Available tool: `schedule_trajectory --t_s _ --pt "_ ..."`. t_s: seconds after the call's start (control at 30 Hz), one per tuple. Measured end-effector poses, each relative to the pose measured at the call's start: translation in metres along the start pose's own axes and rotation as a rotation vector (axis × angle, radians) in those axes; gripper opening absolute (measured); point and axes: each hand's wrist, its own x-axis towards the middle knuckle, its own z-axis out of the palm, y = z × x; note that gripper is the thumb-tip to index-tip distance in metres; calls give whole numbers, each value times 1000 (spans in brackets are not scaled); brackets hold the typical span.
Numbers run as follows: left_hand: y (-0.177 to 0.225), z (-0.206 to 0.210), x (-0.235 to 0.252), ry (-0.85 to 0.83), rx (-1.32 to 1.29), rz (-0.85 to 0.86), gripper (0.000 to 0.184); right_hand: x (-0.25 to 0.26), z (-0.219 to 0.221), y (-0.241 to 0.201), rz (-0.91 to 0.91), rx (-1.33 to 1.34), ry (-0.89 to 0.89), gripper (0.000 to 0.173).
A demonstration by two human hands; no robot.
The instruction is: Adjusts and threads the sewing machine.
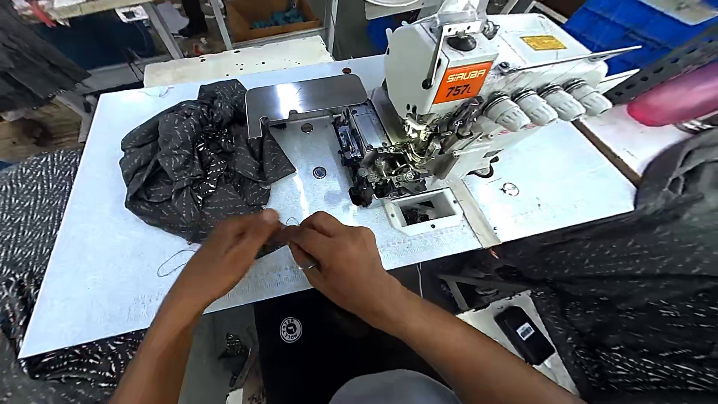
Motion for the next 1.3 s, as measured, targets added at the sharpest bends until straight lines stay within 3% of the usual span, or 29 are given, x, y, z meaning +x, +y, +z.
schedule_trajectory --t_s 0.13,0.27,0.47,0.73,0.83,0.93,1.07,1.13,1.2,1.3 --pt "13 15 19 -143 -346 10 37 -5 -5 2 -96 -191 0 6" --pt "13 28 13 -32 -585 6 16 -10 -4 6 -126 -238 17 10" --pt "14 45 9 152 -656 -16 16 -11 -2 9 -144 -261 30 16" --pt "18 52 12 192 -717 -38 17 -20 -5 13 -186 -115 51 16" --pt "21 51 11 155 -765 -39 22 -18 -7 12 -53 148 93 12" --pt "23 50 9 197 -747 -42 21 -14 -17 10 200 639 112 9" --pt "8 40 2 489 -235 120 20 -11 -39 15 608 1216 75 9" --pt "9 37 1 559 -205 189 24 -10 -45 20 705 1402 80 11" --pt "21 40 0 435 -269 261 34 -7 -52 21 746 1497 77 13" --pt "39 52 6 101 -299 272 54 -2 -62 19 758 1500 91 13"
